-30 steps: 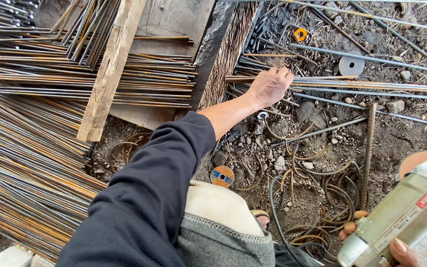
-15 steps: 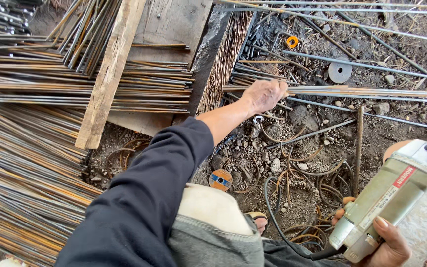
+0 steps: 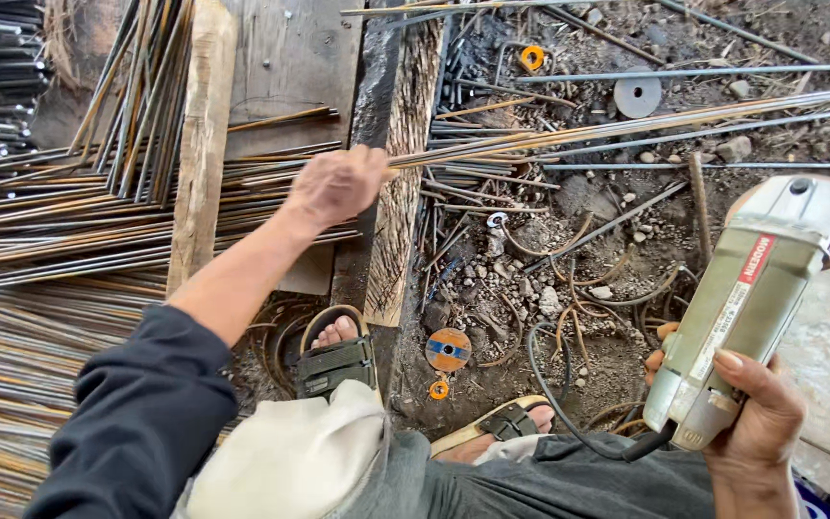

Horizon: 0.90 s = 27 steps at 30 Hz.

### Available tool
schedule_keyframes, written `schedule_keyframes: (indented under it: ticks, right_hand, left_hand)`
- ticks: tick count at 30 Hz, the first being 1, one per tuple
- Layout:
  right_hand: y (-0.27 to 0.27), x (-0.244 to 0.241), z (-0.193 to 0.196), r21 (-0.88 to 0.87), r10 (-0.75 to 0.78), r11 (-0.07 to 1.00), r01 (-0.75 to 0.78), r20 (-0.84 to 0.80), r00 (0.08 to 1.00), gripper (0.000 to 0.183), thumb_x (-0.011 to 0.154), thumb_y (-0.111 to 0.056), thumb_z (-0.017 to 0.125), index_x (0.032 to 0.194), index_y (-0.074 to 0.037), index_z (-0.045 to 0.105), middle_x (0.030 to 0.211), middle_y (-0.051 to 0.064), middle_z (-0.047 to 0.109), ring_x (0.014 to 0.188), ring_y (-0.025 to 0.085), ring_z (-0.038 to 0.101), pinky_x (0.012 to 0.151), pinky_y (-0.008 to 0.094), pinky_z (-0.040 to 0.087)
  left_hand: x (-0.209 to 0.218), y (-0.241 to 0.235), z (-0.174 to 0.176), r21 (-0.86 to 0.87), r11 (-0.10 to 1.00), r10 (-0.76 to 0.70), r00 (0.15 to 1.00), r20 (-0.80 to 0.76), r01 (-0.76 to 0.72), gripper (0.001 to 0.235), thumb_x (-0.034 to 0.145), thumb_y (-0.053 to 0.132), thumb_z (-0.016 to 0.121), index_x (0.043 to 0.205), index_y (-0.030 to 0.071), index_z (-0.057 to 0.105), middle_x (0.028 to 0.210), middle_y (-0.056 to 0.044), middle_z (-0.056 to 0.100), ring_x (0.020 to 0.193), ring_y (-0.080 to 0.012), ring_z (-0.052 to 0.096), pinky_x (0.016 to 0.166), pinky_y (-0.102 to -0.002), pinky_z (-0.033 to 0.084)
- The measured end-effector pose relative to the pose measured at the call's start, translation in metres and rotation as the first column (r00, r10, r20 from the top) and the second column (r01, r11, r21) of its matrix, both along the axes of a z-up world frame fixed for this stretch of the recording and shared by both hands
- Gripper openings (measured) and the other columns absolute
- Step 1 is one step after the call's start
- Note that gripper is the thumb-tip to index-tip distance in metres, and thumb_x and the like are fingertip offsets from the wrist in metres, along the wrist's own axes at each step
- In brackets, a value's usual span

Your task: The person uses an angle grinder to cut a bundle of metal rods resting on a wooden plank. Sparks fly as the grinder cuts through the metal. The person repeatedly repositions the rods and continues cutting them into shorter pieces.

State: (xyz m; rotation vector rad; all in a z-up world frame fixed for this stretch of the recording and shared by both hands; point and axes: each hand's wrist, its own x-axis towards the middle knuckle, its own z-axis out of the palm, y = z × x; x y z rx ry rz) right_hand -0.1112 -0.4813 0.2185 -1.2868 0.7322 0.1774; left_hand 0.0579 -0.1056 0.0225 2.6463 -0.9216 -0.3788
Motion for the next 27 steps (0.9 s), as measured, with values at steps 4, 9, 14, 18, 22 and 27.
schedule_keyframes:
  ticks: [4, 9, 14, 18, 22, 27]
  right_hand:
    - [0.015, 0.004, 0.001, -0.073, 0.066, 0.995, -0.066, 0.003, 0.998, 0.061, 0.064, -0.031, 0.064, 0.114, 0.001, 0.055, 0.090, 0.015, 0.067, 0.060, 0.027, 0.067, 0.036, 0.035, 0.052]
    - [0.022, 0.000, 0.007, -0.119, 0.091, 0.989, -0.091, -0.007, 0.996, 0.067, 0.061, -0.031, 0.063, 0.118, 0.003, 0.052, 0.091, 0.017, 0.066, 0.059, 0.029, 0.066, 0.036, 0.037, 0.051]
    - [0.018, -0.009, 0.012, -0.170, 0.076, 0.982, -0.084, -0.054, 0.996, 0.069, 0.059, -0.027, 0.058, 0.119, 0.005, 0.051, 0.091, 0.023, 0.063, 0.059, 0.035, 0.063, 0.041, 0.041, 0.049]
    - [0.016, -0.017, 0.019, -0.166, 0.069, 0.983, -0.076, -0.051, 0.996, 0.067, 0.060, -0.031, 0.060, 0.116, 0.006, 0.053, 0.092, 0.021, 0.064, 0.060, 0.030, 0.063, 0.040, 0.038, 0.050]
    - [0.014, -0.020, 0.011, -0.018, 0.119, 0.993, -0.119, 0.009, 0.993, 0.069, 0.065, -0.033, 0.067, 0.118, 0.008, 0.051, 0.094, 0.022, 0.065, 0.065, 0.029, 0.066, 0.049, 0.036, 0.055]
    - [0.036, 0.001, 0.005, 0.031, 0.293, 0.956, -0.292, -0.119, 0.949, 0.063, 0.057, -0.024, 0.066, 0.111, 0.008, 0.055, 0.085, 0.021, 0.067, 0.057, 0.032, 0.065, 0.038, 0.041, 0.051]
  left_hand:
    - [-0.021, 0.067, -0.017, 0.074, 0.997, -0.028, 0.947, 0.320, 0.005, 0.032, 0.104, 0.032, 0.043, 0.083, 0.008, 0.048, 0.063, -0.006, 0.055, 0.039, -0.0161, 0.048, 0.028, -0.031, 0.043]
    - [-0.041, 0.119, -0.037, 0.157, 0.988, -0.071, 0.891, 0.448, 0.000, 0.033, 0.105, 0.033, 0.041, 0.079, 0.014, 0.043, 0.060, 0.002, 0.048, 0.039, -0.0069, 0.042, 0.028, -0.023, 0.039]
    - [-0.061, 0.137, -0.040, 0.152, 0.988, -0.028, 0.903, 0.428, -0.041, 0.034, 0.105, 0.036, 0.036, 0.081, 0.013, 0.045, 0.061, 0.001, 0.049, 0.040, -0.0092, 0.045, 0.032, -0.024, 0.040]
    - [-0.073, 0.143, -0.050, 0.151, 0.979, 0.045, 0.865, 0.499, -0.137, 0.029, 0.100, 0.036, 0.051, 0.082, 0.015, 0.046, 0.066, -0.001, 0.050, 0.051, -0.0195, 0.055, 0.038, -0.033, 0.042]
    - [-0.074, 0.140, -0.046, 0.135, 0.980, 0.078, 0.909, 0.410, -0.145, 0.028, 0.099, 0.035, 0.053, 0.083, 0.012, 0.048, 0.073, -0.005, 0.054, 0.061, -0.0248, 0.055, 0.051, -0.035, 0.044]
    - [-0.071, 0.136, -0.035, 0.158, 0.985, -0.001, 0.905, 0.426, -0.074, 0.024, 0.098, 0.029, 0.051, 0.086, 0.009, 0.053, 0.085, -0.008, 0.051, 0.077, -0.0256, 0.049, 0.064, -0.035, 0.044]
